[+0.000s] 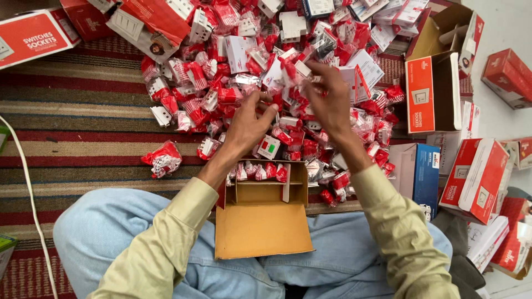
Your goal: The person places small electrical switches into a cardboard box by hand, taking them from a large pile of packaged components.
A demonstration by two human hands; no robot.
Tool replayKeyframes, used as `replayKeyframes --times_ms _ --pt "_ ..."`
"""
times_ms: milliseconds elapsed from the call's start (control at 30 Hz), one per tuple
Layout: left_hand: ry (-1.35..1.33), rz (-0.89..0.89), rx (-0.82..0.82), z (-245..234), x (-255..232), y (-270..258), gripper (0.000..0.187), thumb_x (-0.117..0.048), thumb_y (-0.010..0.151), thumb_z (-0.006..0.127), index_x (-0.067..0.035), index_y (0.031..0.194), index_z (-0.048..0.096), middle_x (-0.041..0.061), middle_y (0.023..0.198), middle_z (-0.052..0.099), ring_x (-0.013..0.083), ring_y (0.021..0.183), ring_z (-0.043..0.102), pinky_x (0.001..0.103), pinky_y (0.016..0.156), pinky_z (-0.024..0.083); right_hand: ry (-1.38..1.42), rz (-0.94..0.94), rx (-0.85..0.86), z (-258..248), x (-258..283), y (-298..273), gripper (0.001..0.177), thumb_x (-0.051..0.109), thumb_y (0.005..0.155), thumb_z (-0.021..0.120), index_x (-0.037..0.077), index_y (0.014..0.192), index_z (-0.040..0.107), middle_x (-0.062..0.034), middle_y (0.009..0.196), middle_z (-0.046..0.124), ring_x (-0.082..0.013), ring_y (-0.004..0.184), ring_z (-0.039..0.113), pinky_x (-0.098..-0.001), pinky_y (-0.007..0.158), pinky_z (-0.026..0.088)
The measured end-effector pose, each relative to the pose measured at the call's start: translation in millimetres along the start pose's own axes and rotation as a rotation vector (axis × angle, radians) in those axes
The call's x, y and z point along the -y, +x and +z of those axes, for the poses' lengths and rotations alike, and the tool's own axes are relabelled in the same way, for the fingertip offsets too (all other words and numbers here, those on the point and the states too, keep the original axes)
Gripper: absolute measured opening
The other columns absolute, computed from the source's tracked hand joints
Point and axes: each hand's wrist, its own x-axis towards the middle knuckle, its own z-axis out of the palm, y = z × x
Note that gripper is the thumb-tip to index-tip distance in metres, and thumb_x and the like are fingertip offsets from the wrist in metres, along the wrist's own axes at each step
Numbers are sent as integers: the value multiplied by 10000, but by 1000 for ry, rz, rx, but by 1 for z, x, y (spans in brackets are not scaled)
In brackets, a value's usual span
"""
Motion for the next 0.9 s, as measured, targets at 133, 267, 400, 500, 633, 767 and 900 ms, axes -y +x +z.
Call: replayKeyframes --times_ms 133,267,400,500,633,767,900 --pt "146 -120 26 5 -37 -16 385 -387 1075 581 -137 1368 583 104 1312 760 264 1082 787 444 913 669 -232 80 -32 -15 -70 70 255 -19 1040 694 38 1285 650 -182 1305 697 -303 1152 706 -392 953 664" --pt "174 -148 66 7 -35 -16 447 -465 1087 518 -144 1385 606 90 1288 775 234 1002 777 431 884 659 -381 206 106 -16 -141 141 350 76 1073 645 4 1415 639 -196 1316 729 -314 1105 736 -439 936 663" --pt "175 -142 87 6 -26 -15 469 -504 1098 474 -145 1363 618 84 1241 785 244 1008 777 439 877 649 -360 494 327 -3 -153 169 407 224 1031 727 36 1393 720 -168 1304 775 -254 986 767 -358 758 640" --pt "169 -130 92 4 -31 -16 479 -509 1105 454 -143 1358 631 30 1015 769 160 760 696 353 710 585 -272 611 341 7 -157 174 619 133 974 739 72 1569 581 -108 1230 739 -148 877 729 -247 747 658" --pt "185 -130 101 4 -33 -15 484 -513 1110 443 -144 1364 625 14 917 725 144 661 612 355 656 523 -299 609 233 11 -156 167 532 100 940 779 29 1453 661 -164 1238 769 -232 941 839 -258 771 756" --pt "137 -147 103 2 -37 -14 505 -514 1098 446 -139 1394 609 87 1157 796 226 917 805 398 802 640 -352 232 168 -2 -128 137 269 68 977 807 80 1192 645 -143 1131 748 -281 952 749 -404 819 664" --pt "124 -94 123 2 -46 -18 642 -594 1054 434 -116 1439 625 57 1031 761 177 749 724 375 764 639 -130 25 41 -34 -61 100 332 26 1028 820 50 1258 582 -158 1191 682 -302 1077 691 -384 923 605"
